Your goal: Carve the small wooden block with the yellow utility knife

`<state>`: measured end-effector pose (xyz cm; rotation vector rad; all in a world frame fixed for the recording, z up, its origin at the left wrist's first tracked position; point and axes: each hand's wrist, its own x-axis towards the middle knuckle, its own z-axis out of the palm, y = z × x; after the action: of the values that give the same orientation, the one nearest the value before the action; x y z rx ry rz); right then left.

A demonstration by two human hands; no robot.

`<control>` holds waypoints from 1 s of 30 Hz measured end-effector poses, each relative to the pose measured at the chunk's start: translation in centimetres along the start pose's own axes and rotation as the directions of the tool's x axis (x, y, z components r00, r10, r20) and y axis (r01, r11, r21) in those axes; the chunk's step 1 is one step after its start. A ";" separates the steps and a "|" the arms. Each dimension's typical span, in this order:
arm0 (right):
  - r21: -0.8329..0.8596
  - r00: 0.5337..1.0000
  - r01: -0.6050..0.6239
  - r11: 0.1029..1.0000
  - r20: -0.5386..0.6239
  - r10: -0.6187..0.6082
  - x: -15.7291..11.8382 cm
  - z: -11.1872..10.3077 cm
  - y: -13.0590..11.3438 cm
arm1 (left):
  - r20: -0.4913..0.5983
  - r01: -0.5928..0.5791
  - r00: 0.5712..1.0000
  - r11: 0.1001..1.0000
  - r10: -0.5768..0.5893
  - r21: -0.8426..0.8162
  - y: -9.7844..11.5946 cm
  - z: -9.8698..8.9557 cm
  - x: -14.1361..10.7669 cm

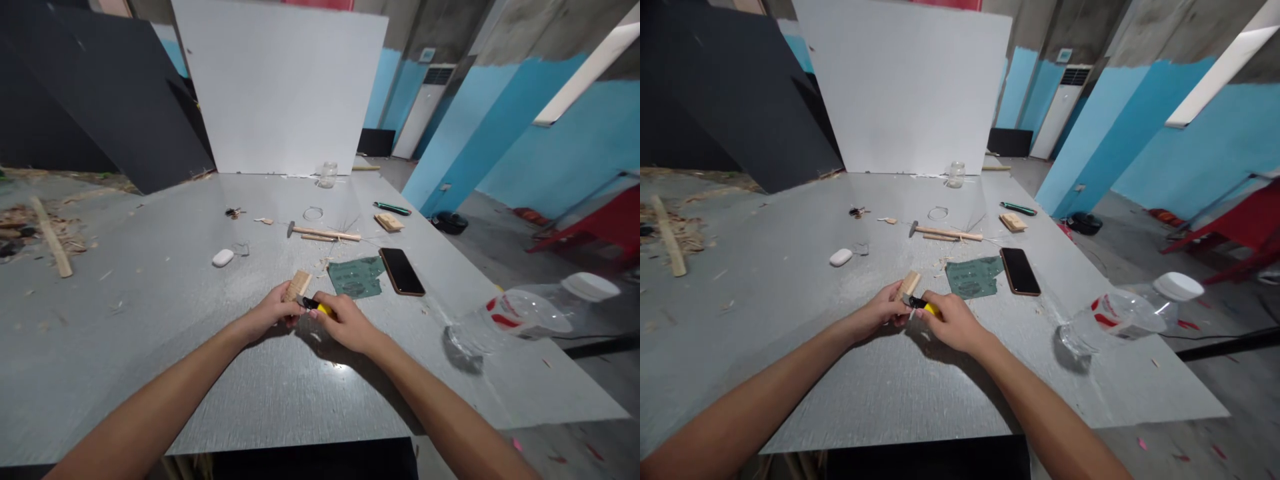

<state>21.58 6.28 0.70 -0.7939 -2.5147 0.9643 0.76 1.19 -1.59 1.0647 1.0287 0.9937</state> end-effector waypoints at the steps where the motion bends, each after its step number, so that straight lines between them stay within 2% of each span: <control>1: 0.012 1.000 0.009 1.000 0.002 -0.009 0.0 0.0 0.1 | 0.013 0.008 1.000 1.000 -0.008 0.010 0.1 0.0 -0.1; 6: 0.014 0.999 0.034 0.999 -0.012 -0.034 -0.1 0.0 0.4 | 0.064 0.027 0.997 0.996 -0.032 0.081 0.2 0.1 -0.3; 10: -0.110 0.998 0.001 0.994 -0.059 -0.007 0.0 0.5 0.3 | 0.077 0.042 0.996 0.992 -0.052 0.121 0.1 0.0 0.3; 12: -0.194 0.993 -0.044 0.980 -0.115 0.022 0.3 0.4 0.6 | 0.062 0.058 0.996 0.992 -0.065 0.115 0.2 0.1 0.2; 14: -0.193 0.963 -0.137 0.972 -0.254 0.085 0.7 -0.6 1.9 | 0.072 0.065 0.994 0.984 -0.078 0.166 0.5 0.6 -0.4; 15: -0.165 0.926 -0.205 0.965 -0.352 0.137 0.8 -1.4 2.9 | 0.095 0.061 0.992 0.974 -0.084 0.220 0.6 0.9 -0.8; 17: -0.034 0.757 -0.366 0.930 -0.592 0.276 0.8 -3.5 5.3 | 0.183 0.029 0.978 0.936 -0.099 0.352 0.7 1.7 -1.7; 18: -0.016 0.662 -0.454 0.891 -0.675 0.325 0.7 -4.5 6.5 | 0.216 0.015 0.971 0.927 -0.103 0.375 0.6 2.0 -2.0; 19: -0.013 0.586 -0.527 0.850 -0.729 0.353 0.6 -5.4 7.5 | 0.236 0.007 0.966 0.926 -0.103 0.378 0.4 2.2 -2.2; 20: -0.013 0.551 -0.563 0.827 -0.751 0.364 0.5 -6.0 8.1 | 0.232 0.008 0.968 0.934 -0.097 0.356 0.1 2.2 -2.1; 21: -0.021 0.546 -0.577 0.817 -0.753 0.366 0.5 -6.1 8.2 | 0.222 0.020 0.971 0.951 -0.093 0.309 -0.3 2.1 -1.9; 22: -0.043 0.573 -0.568 0.822 -0.737 0.357 0.5 -5.9 8.0 | 0.212 0.036 0.973 0.970 -0.089 0.241 -0.6 1.9 -1.5; 24: -0.112 0.687 -0.492 0.863 -0.659 0.306 0.8 -4.4 6.4 | 0.207 0.056 0.976 0.997 -0.065 0.048 -1.2 1.3 -0.7; 27: -0.216 0.849 -0.301 0.929 -0.505 0.157 1.1 -1.4 2.9 | 0.221 0.056 0.975 0.979 -0.011 -0.199 -1.6 0.6 0.2; 30: -0.226 0.920 -0.177 0.958 -0.383 0.080 0.9 0.3 0.8 | 0.251 0.060 0.968 0.968 0.003 -0.245 -1.6 0.4 0.2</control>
<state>20.97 7.16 0.00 -1.1171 -2.2968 0.4668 1.39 1.04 -3.14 0.9339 0.6903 0.9124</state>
